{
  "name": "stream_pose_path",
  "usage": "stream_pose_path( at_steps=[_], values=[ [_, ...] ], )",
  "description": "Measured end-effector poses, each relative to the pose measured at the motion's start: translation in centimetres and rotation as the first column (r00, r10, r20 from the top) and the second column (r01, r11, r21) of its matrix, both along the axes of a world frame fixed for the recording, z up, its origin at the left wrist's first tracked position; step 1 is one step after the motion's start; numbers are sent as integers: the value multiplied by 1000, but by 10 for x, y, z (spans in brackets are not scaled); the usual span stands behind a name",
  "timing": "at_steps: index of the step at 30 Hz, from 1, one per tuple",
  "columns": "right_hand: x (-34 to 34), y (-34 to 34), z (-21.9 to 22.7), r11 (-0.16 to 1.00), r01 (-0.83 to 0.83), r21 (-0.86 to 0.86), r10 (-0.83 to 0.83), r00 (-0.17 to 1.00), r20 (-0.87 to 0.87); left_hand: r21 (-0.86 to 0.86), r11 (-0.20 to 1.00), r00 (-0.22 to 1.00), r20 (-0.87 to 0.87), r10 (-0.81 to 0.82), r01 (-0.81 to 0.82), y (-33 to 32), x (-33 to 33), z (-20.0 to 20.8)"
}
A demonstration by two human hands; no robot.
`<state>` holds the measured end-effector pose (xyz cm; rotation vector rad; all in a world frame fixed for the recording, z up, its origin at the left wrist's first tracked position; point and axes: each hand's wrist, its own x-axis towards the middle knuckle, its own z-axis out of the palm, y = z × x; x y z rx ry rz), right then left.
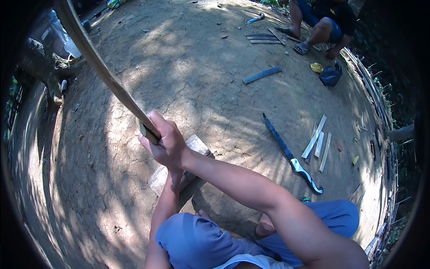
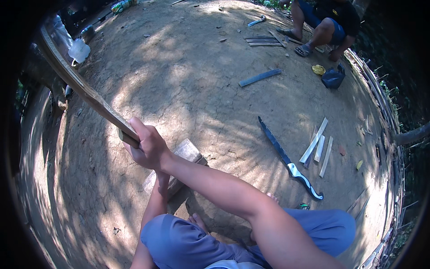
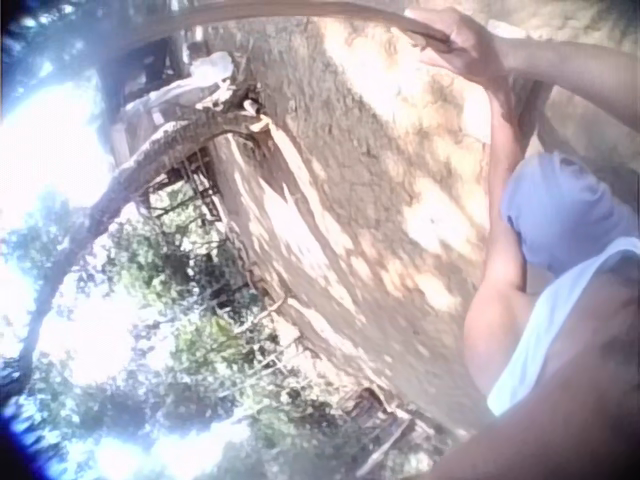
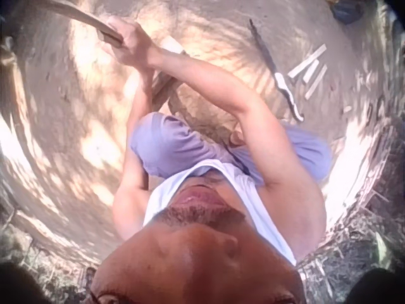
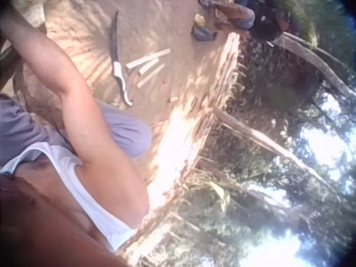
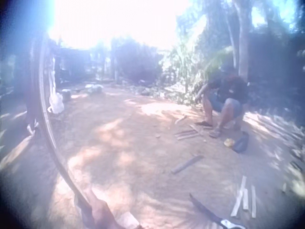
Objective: The person saws a piece of wood and then saws a long bamboo pole held by hand on a wooden block.
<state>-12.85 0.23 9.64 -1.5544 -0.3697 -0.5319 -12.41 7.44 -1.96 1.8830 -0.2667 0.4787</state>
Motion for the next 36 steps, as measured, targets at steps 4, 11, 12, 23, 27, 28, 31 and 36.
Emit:
stream_pose_path(
  at_steps=[4, 11, 12, 23, 27, 28, 31, 36],
  values=[
    [-5, 2, -1, 1000, 1, -17, -1, 1000, 25, 8, 1000, 1000, -2, -14, 14, -2, -9, -2],
    [-1, -2, -3, 1000, 17, -23, -17, 1000, 3, 21, 1000, 1000, 7, -23, 23, -6, 0, 1],
    [-1, 0, -3, 1000, -4, 4, 3, 1000, 16, 30, 999, 1000, 9, -19, 19, -3, 1, 3],
    [-9, -6, 3, 936, 5, 353, 16, 998, -56, 160, 984, 997, 15, -80, 77, 14, -7, 30],
    [-17, -29, -22, 937, 99, 335, 16, 946, -323, 361, 926, 993, -65, -94, 111, 33, -11, 36],
    [-23, -34, -36, 928, 145, 342, 18, 901, -433, 465, 880, 994, -82, -66, 97, 41, -11, 31],
    [-47, -70, -53, 947, 229, 226, -56, 809, -584, 670, 731, 988, -151, -36, 129, 40, -24, 20],
    [-70, -92, -99, 882, 322, 343, 75, 624, -778, 774, 591, 965, -262, -27, 227, 43, -38, -12]
  ],
)
